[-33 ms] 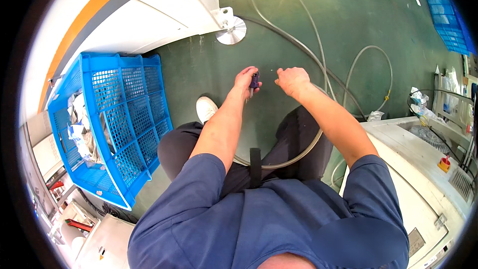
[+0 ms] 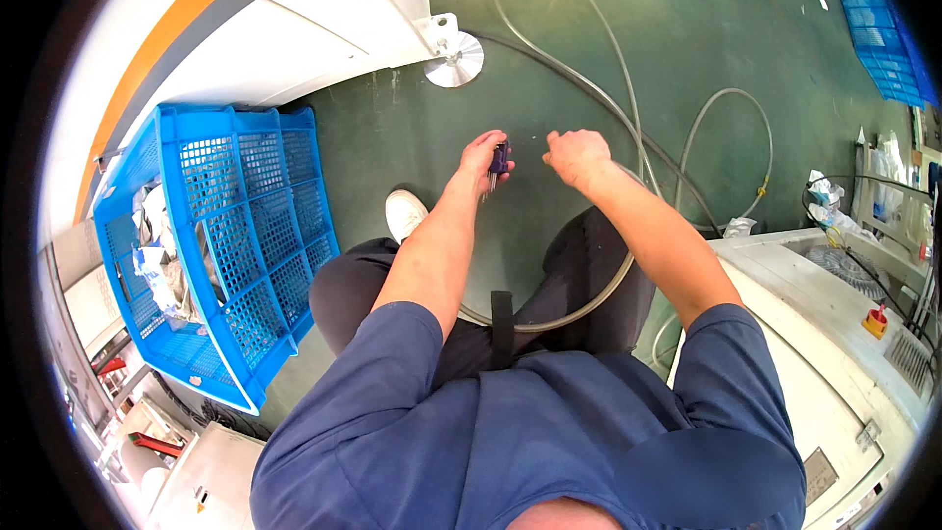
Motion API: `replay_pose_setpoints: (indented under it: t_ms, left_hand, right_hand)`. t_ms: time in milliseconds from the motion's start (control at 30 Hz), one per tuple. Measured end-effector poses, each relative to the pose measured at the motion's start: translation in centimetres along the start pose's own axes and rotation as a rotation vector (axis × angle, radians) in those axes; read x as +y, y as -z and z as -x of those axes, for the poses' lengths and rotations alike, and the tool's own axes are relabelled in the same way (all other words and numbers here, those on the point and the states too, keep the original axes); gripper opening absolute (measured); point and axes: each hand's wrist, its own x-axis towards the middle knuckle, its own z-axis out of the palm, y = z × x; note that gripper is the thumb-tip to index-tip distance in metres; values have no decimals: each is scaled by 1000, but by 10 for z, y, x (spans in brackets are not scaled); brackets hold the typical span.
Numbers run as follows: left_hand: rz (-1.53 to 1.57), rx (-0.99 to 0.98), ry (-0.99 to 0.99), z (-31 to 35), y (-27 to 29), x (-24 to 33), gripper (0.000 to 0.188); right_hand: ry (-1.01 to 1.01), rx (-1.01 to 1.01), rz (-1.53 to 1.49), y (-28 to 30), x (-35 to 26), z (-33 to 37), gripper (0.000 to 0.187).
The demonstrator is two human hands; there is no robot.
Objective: The person picks up a small purple component and a metal rod, then inserts the rod into the component. They walk to a machine, squat to connect a hose to the component, and then stand up to place the component into a cloth bag on a table.
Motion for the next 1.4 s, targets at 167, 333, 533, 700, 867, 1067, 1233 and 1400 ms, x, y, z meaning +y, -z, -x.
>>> replay_pose_setpoints:
  t_ms: [167,333,533,700,867,1067,1233,1400]
  left_hand:
    - [-31,-205,-7,7,-10,0,31]
    - [-28,-114,-43,15,-6,9,38]
    - [-436,-452,-8,64,-68,39,32]
    - [-505,-733,27,107,-119,42,34]
    - [-850,-828,65,143,-138,72,33]
    - [-1758,-629,12,155,-151,93,34]
    - [-2295,-192,-589,136,-121,86,30]
    - [-2216,92,-605,154,-102,84,28]
  right_hand:
    - [26,54,-104,3,3,9,40]
    - [-95,25,-375,5,26,1,46]
    - [-317,70,-939,-44,72,-23,47]
    - [-457,8,-1764,-49,91,-36,37]
    - [-501,103,-2012,-23,74,-32,32]
    - [-674,301,-2287,-13,41,-50,33]
    - [-666,489,-2633,8,-6,-49,30]
    - [-495,359,-2764,-4,-11,-56,30]
